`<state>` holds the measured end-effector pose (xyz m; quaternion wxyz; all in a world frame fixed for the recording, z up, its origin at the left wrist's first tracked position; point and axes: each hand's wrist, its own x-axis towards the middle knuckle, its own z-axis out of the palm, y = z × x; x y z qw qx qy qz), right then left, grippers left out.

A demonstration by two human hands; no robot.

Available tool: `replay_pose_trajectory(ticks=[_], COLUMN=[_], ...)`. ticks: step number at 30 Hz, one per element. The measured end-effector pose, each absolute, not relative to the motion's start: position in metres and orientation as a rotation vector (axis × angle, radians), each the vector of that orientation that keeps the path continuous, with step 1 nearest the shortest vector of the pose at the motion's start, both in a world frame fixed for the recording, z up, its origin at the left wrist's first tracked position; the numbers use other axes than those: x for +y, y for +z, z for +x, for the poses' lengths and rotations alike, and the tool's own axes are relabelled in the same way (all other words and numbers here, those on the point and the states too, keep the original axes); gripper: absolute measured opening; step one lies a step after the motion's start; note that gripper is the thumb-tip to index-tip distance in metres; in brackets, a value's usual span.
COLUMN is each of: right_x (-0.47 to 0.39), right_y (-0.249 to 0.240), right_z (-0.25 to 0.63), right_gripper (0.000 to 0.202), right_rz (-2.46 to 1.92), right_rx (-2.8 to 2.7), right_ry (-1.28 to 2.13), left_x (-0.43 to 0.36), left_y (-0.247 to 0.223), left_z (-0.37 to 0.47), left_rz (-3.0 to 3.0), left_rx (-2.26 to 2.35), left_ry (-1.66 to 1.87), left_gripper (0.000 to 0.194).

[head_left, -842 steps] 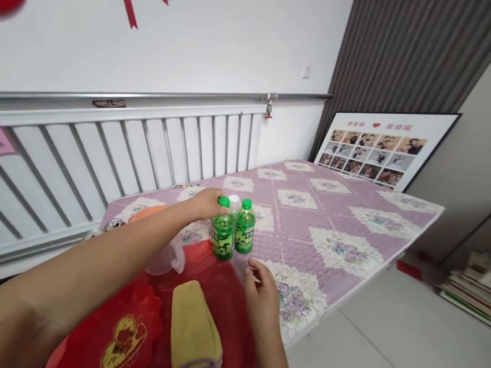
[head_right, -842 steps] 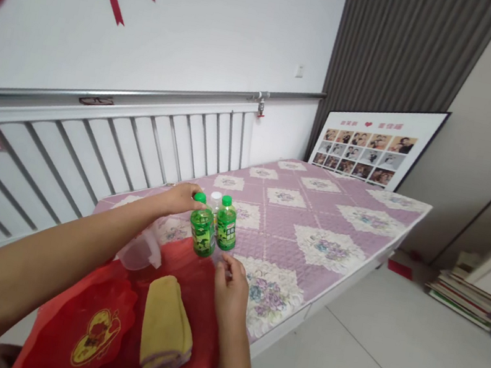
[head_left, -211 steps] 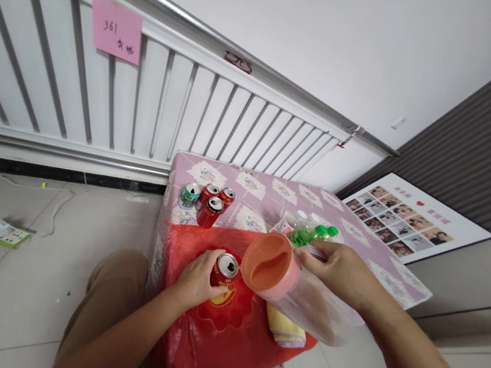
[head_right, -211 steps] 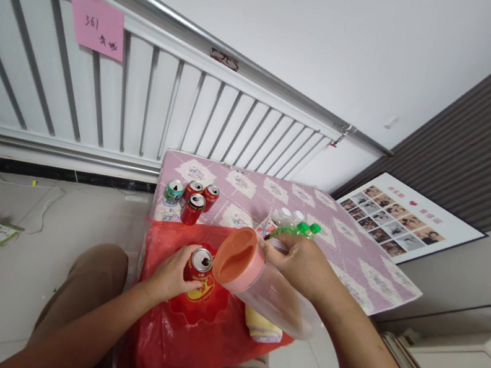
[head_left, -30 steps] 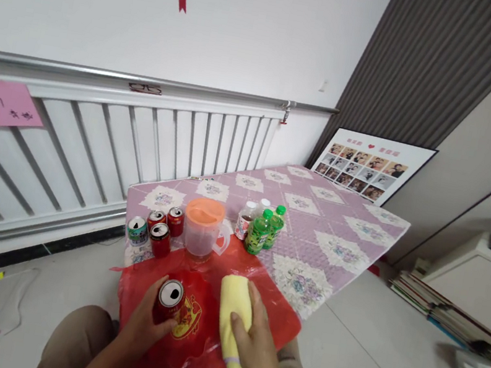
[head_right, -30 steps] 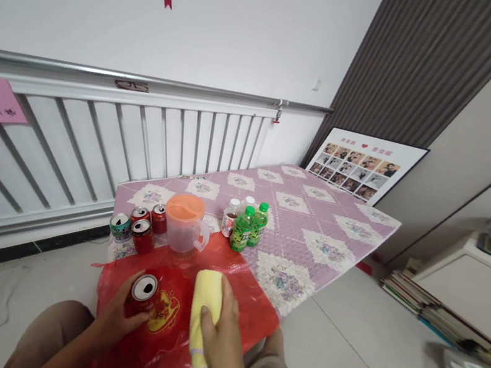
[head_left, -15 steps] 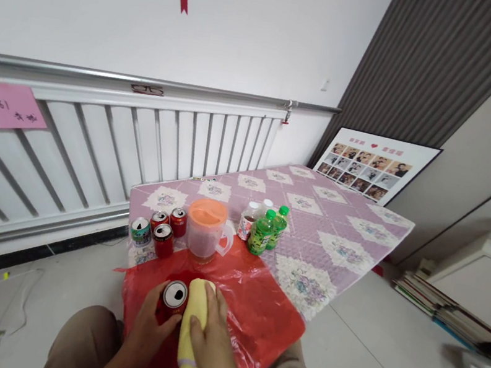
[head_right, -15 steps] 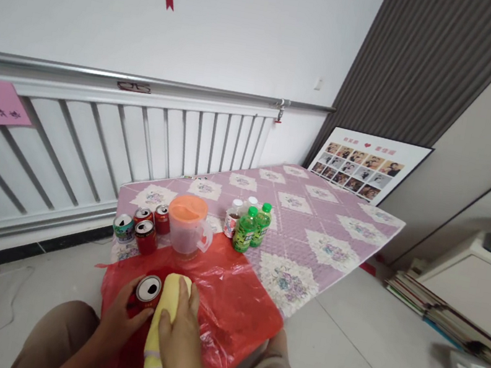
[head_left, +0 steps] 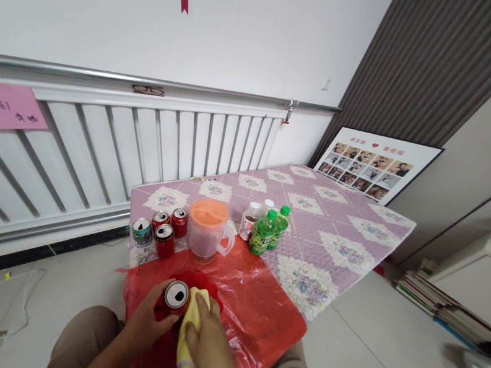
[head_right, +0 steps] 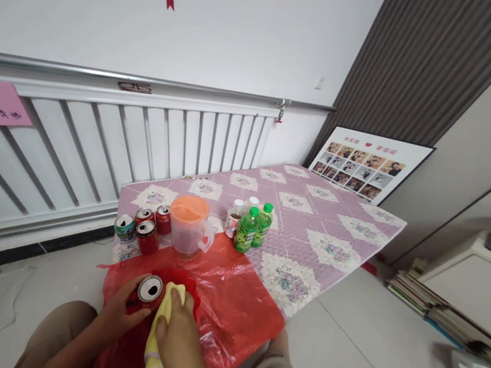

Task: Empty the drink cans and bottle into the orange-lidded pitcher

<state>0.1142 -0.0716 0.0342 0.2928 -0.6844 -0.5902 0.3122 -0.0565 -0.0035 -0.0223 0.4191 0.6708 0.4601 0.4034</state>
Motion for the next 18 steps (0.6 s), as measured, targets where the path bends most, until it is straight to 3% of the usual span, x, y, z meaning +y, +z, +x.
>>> replay_pose_trajectory(ticks=[12,15,18], right_x=[-0.092,-0.106,-0.119], right_y=[0.035,0.033,0.026], right_z=[0.149,0.154,0.152], right_gripper=[0.056,0.055,0.054], right_rz=[-1.692,-1.681,-1.652], right_rx=[-1.305,-1.250,-1.230], right_ry=[0.801,0.829,0.823], left_x=[-0.009,-0.028,-0.056], left_y=[-0.010,-0.002,0.003], left_z=[-0.063,-0.068,-0.062], left_rz=[1.697,1.656,1.587], left_rx=[1.202,1.347,1.236], left_ry=[1.037,1.133,0.977], left_gripper=[0.077,0.063,0.044])
